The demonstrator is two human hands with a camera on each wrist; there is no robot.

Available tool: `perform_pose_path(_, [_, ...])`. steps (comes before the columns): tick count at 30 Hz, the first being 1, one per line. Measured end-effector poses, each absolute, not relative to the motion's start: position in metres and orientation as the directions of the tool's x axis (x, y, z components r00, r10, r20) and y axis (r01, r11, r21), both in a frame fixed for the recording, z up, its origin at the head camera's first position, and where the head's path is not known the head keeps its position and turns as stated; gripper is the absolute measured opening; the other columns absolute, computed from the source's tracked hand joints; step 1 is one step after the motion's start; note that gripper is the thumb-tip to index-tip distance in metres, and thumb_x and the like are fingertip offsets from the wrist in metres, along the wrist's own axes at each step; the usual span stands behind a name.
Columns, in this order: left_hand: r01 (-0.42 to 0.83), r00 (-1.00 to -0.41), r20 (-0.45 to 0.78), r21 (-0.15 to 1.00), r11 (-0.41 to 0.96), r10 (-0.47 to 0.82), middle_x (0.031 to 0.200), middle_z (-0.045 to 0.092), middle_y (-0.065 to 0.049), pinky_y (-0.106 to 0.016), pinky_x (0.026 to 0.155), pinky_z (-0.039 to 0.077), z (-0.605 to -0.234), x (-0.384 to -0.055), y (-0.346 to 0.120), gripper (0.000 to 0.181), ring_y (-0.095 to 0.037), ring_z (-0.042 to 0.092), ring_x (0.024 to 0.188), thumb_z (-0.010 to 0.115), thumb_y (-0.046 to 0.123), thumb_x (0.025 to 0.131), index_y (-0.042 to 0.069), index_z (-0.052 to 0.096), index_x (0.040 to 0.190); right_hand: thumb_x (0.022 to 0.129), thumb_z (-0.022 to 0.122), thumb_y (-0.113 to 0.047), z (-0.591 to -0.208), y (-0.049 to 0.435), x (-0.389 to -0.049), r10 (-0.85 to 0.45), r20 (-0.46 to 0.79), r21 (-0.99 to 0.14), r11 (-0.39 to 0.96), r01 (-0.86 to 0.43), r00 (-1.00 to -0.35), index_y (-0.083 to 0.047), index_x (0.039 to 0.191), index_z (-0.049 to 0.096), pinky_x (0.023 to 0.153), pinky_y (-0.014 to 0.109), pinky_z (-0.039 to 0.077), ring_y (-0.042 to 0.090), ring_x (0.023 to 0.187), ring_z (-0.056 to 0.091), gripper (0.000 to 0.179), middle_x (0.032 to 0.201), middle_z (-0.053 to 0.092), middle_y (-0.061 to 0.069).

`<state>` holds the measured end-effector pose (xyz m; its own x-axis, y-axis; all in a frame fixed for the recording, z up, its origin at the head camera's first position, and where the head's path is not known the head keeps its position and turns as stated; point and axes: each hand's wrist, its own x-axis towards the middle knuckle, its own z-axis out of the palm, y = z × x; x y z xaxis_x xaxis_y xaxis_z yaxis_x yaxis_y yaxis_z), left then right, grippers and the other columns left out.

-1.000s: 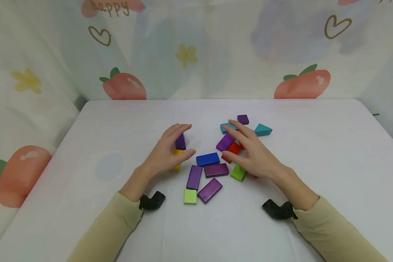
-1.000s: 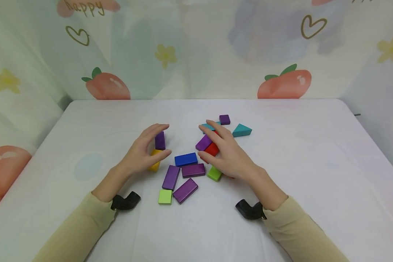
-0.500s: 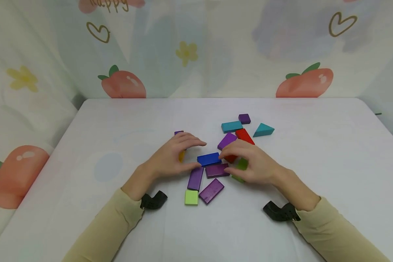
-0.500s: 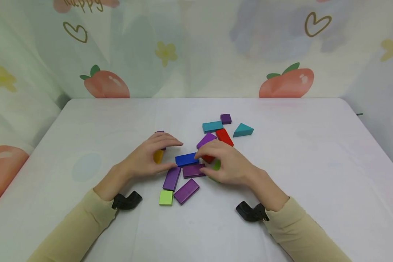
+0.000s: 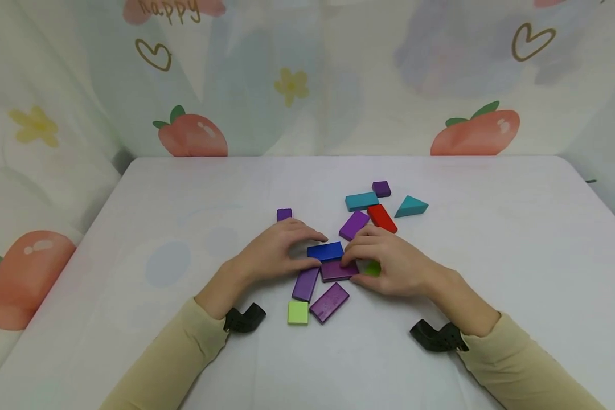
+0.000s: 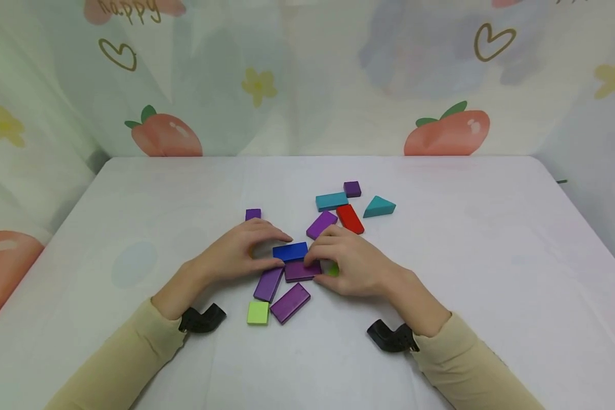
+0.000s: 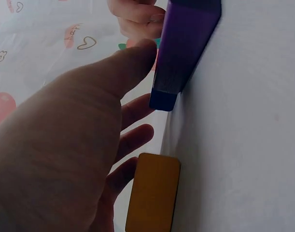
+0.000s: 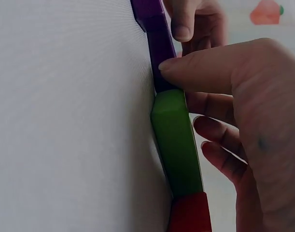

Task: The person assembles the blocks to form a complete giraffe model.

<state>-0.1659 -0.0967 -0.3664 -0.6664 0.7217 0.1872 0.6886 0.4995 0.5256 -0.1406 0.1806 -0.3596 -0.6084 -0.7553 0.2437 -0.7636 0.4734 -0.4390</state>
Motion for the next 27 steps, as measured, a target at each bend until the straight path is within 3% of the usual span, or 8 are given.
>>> perform_pose_path(10, [0.671, -0.687, 0.16, 0.515, 0.533, 0.709, 0.116, 0.07, 0.003, -0.029, 0.1, 0.047, -0.366, -0.165, -0.093, 0.035, -0.012, 0.055, 0.112, 0.077, 0.028, 0.093, 0.013, 0.072, 0.124, 0.08, 0.084, -0.006, -0.355, 0.19, -0.144, -0.709, 0.327, -0.551, 0.395, -0.735, -0.625, -0.022, 0.102, 0.075, 0.096, 0.038, 0.051, 0.012, 0.109, 0.059, 0.028, 0.108, 0.066, -0.014])
perform_pose_path(15, [0.652, -0.706, 0.141, 0.509, 0.561, 0.694, 0.115, 0.069, 0.003, -0.031, 0.101, 0.047, -0.365, -0.164, -0.095, 0.031, -0.014, 0.054, 0.114, 0.074, 0.024, 0.095, 0.014, 0.072, 0.124, 0.079, 0.083, 0.0, -0.352, 0.192, -0.149, -0.663, 0.383, -0.594, 0.356, -0.721, -0.643, -0.016, 0.102, 0.076, 0.091, 0.029, 0.053, 0.015, 0.108, 0.061, 0.029, 0.109, 0.068, -0.007])
perform_pose_path(24, [0.677, -0.688, 0.146, 0.482, 0.556, 0.711, 0.113, 0.069, 0.002, -0.03, 0.1, 0.047, -0.36, -0.165, -0.096, 0.029, -0.014, 0.054, 0.113, 0.075, 0.02, 0.094, 0.012, 0.073, 0.122, 0.079, 0.082, 0.005, -0.352, 0.187, -0.16, -0.599, 0.459, -0.625, 0.307, -0.718, -0.656, -0.01, 0.101, 0.075, 0.073, 0.032, 0.056, 0.017, 0.103, 0.06, 0.027, 0.11, 0.069, 0.002])
perform_pose_path(27, [0.69, -0.674, 0.132, 0.465, 0.554, 0.727, 0.114, 0.069, 0.002, -0.031, 0.101, 0.047, -0.358, -0.164, -0.097, 0.028, -0.015, 0.054, 0.114, 0.075, 0.02, 0.094, 0.013, 0.074, 0.121, 0.079, 0.081, 0.006, -0.352, 0.183, -0.163, -0.572, 0.485, -0.626, 0.302, -0.719, -0.662, -0.007, 0.102, 0.075, 0.077, 0.029, 0.056, 0.019, 0.104, 0.061, 0.027, 0.109, 0.07, 0.004])
